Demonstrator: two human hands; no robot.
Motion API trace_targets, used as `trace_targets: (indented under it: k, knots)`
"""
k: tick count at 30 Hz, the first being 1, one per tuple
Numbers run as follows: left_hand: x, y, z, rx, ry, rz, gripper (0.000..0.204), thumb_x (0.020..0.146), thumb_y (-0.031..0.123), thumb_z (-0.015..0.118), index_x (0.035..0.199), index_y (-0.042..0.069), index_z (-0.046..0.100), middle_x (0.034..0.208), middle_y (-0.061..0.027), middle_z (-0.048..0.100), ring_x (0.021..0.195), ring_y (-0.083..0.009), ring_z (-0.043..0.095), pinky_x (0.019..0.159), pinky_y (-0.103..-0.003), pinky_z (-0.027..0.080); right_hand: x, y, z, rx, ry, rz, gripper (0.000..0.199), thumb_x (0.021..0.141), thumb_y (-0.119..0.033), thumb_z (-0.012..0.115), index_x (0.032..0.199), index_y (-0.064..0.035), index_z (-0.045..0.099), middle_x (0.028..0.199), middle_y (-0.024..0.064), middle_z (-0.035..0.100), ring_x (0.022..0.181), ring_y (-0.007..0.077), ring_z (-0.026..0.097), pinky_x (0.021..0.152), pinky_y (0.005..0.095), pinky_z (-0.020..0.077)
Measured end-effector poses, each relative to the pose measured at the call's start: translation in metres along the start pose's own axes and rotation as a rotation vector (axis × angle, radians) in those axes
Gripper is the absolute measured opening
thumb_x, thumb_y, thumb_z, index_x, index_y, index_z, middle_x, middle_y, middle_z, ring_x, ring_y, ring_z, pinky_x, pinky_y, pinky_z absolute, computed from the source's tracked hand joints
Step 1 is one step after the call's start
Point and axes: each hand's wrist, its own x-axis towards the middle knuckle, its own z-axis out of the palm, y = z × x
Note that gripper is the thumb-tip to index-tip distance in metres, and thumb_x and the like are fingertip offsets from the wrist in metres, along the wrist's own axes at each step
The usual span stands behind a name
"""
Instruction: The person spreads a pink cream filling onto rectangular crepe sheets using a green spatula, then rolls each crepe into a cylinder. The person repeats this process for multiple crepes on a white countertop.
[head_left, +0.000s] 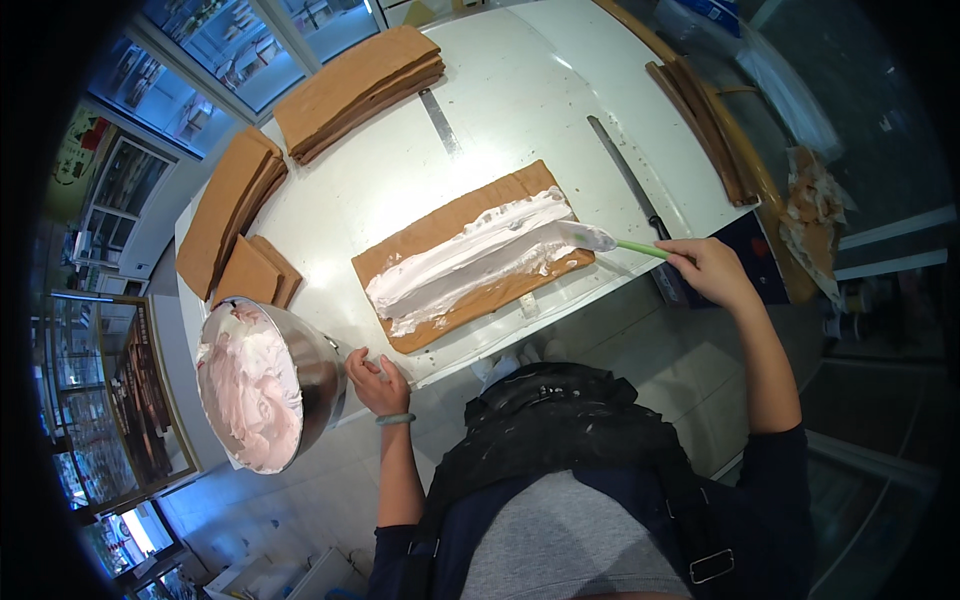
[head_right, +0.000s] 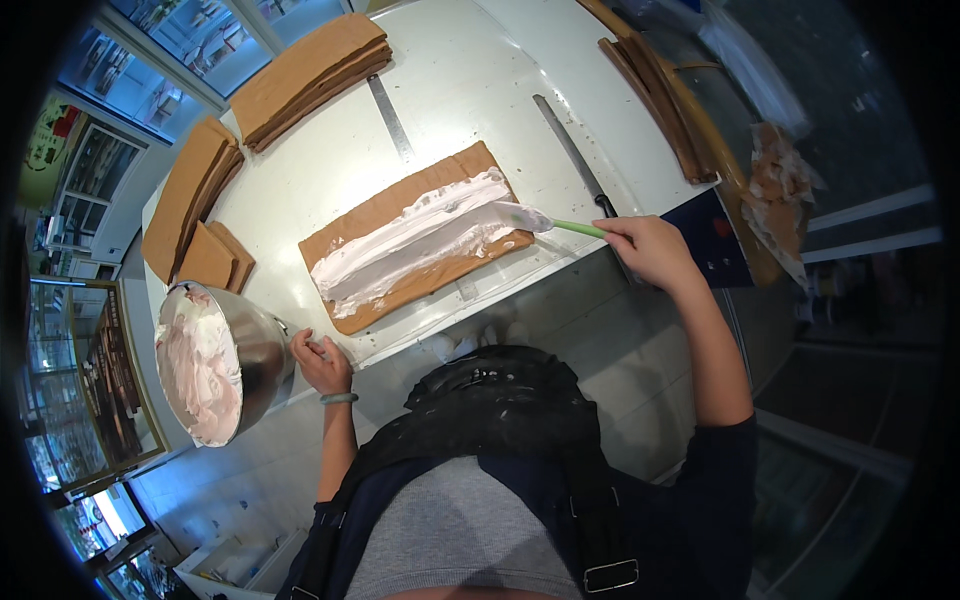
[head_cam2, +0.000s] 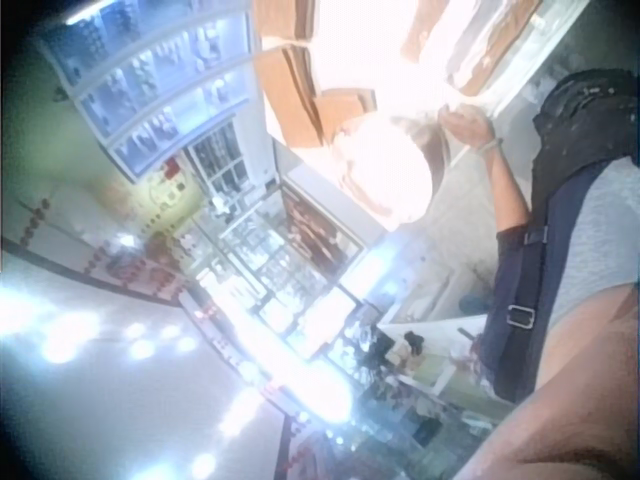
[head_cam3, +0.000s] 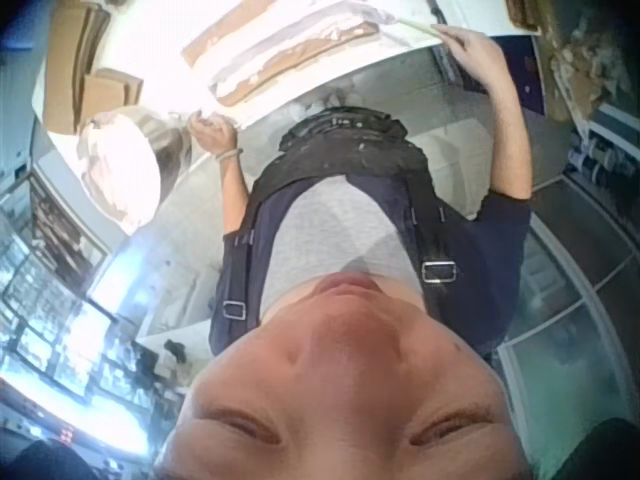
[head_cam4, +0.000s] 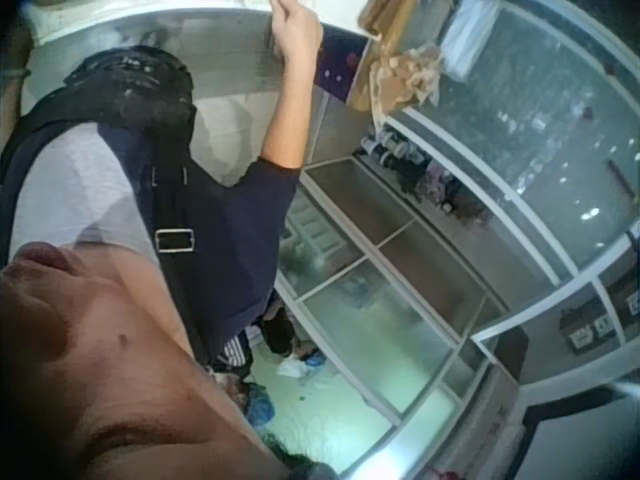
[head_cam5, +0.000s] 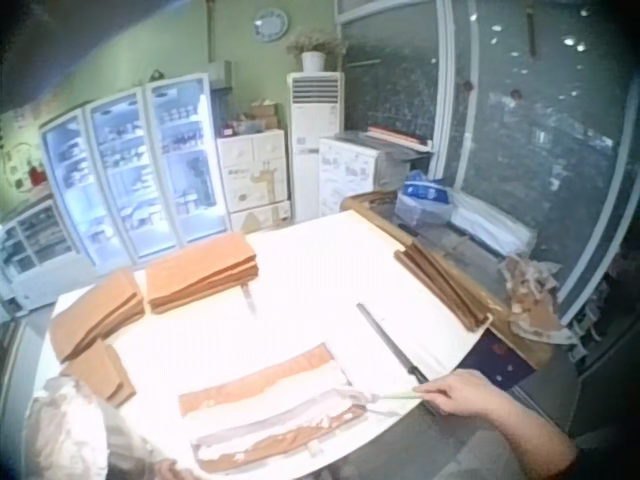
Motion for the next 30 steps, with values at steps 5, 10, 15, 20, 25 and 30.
trace_targets:
  k: [5, 10, 15, 20, 25, 30]
  knots:
    - [0.002, 0.001, 0.0, 0.009, -0.015, -0.019, 0.034, 0.087, 0.004, 0.062, 0.12, 0.001, 0.055, 0.112, -0.0154, 0.057, 0.075, -0.0268, 0.052, 0.073, -0.04, 0.047, -0.014, -0.001, -0.045, 0.31, -0.059, 0.106, 0.031, 0.1, -0.012, 0.06, 0.127, -0.0056, 0.074, 0.072, 0.004, 0.067, 0.061, 0.0085, 0.057, 0.058, 0.0268, 0.0473]
    - [0.002, 0.001, -0.001, 0.016, 0.009, 0.016, 0.036, 0.085, 0.002, 0.063, 0.12, 0.001, 0.054, 0.108, -0.0162, 0.056, 0.075, -0.0287, 0.053, 0.071, -0.04, 0.047, 0.012, -0.118, -0.01, 0.824, -0.373, -0.372, 0.035, 0.106, -0.017, 0.055, 0.137, -0.0057, 0.066, 0.066, -0.0032, 0.055, 0.056, 0.0039, 0.05, 0.051, 0.0191, 0.0415]
    - [0.0, 0.003, -0.002, 0.018, 0.001, -0.066, 0.035, 0.086, 0.007, 0.067, 0.119, 0.003, 0.055, 0.108, -0.0147, 0.057, 0.075, -0.0283, 0.056, 0.072, -0.042, 0.049, 0.035, -0.283, 0.063, 0.83, -0.773, -0.584, 0.033, 0.107, -0.022, 0.055, 0.13, -0.004, 0.069, 0.066, -0.0028, 0.056, 0.055, 0.0051, 0.05, 0.051, 0.0223, 0.0428]
    - [-0.002, 0.0, 0.0, 0.053, 0.002, -0.067, 0.038, 0.086, 0.012, 0.069, 0.122, 0.007, 0.055, 0.114, -0.0125, 0.059, 0.084, -0.0296, 0.062, 0.078, -0.044, 0.052, 0.03, -0.318, 0.056, 0.569, -0.924, -0.516, 0.034, 0.107, -0.024, 0.057, 0.133, -0.0045, 0.069, 0.066, -0.0029, 0.057, 0.053, 0.0038, 0.049, 0.049, 0.0206, 0.0409]
    - [-0.005, -0.004, 0.004, 0.095, -0.01, -0.083, 0.038, 0.088, 0.016, 0.067, 0.123, 0.008, 0.055, 0.119, -0.0126, 0.061, 0.108, -0.0343, 0.064, 0.087, -0.046, 0.052, 0.043, -0.308, -0.014, 0.213, -0.403, -0.798, 0.027, 0.101, -0.018, 0.062, 0.12, -0.004, 0.076, 0.068, 0.0057, 0.066, 0.056, 0.0112, 0.057, 0.052, 0.0288, 0.0485]
    - [-0.006, -0.006, 0.005, 0.083, 0.0, -0.079, 0.037, 0.088, 0.016, 0.066, 0.123, 0.007, 0.055, 0.119, -0.0134, 0.061, 0.106, -0.0364, 0.064, 0.086, -0.046, 0.053, 0.038, -0.447, -0.018, -0.709, 0.21, -1.302, 0.017, 0.094, -0.017, 0.067, 0.101, -0.0074, 0.08, 0.079, 0.0108, 0.075, 0.079, 0.0235, 0.076, 0.065, 0.0387, 0.0578]
